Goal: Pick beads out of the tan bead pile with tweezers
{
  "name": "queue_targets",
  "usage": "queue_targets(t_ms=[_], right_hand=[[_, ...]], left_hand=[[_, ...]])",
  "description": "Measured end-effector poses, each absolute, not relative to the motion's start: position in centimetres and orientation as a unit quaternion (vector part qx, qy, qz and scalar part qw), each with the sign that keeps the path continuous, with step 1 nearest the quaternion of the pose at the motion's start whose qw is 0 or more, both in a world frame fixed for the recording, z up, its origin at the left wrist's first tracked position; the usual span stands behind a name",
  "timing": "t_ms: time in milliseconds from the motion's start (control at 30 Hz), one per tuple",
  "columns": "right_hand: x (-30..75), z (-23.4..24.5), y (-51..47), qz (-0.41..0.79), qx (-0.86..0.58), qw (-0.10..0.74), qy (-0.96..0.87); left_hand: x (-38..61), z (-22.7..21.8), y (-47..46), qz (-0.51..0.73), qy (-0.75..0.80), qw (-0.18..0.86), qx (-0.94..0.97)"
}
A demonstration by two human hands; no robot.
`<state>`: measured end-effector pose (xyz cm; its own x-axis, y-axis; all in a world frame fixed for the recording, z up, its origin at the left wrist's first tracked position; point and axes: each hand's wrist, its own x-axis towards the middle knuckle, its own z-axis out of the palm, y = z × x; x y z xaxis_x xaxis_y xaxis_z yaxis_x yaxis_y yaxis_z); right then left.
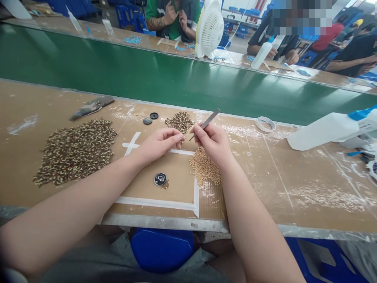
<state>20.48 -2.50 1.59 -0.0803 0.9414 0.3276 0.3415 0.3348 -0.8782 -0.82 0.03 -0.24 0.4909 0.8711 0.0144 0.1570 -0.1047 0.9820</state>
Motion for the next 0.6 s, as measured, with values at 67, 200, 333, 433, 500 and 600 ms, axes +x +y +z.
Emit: queue_targets(t_ms=[67,200,333,433,500,600], right_hand=[[20.1,1.8,-2.9,0.333,-0.446,0.509,-0.657],[19.7,1.7,-3.1,0.354,-0.406,0.511,-0.669],[19.4,1.4,-3.0,0.363,-0.386,0.505,-0.681],[19.2,1.3,-3.0,0.359,-0.377,0.517,-0.68],[19.1,1.2,-3.0,0.36,-0.382,0.527,-0.668],[19.1,1.2,-3.0,0.352,-0.396,0.546,-0.649]], left_hand=[[-0.8,-0.2,-0.1,0.295,0.364,0.63,0.62],[-0.8,0.1,-0.3,0.288,0.327,0.716,0.545],[-1.0,0.0,-0.3,0.29,0.308,0.74,0.523],[-1.0,-0.2,-0.1,0.284,0.297,0.756,0.509],[-1.0,-0.4,0.0,0.29,0.295,0.762,0.498],[-1.0,-0.5,0.0,0.299,0.299,0.762,0.49]])
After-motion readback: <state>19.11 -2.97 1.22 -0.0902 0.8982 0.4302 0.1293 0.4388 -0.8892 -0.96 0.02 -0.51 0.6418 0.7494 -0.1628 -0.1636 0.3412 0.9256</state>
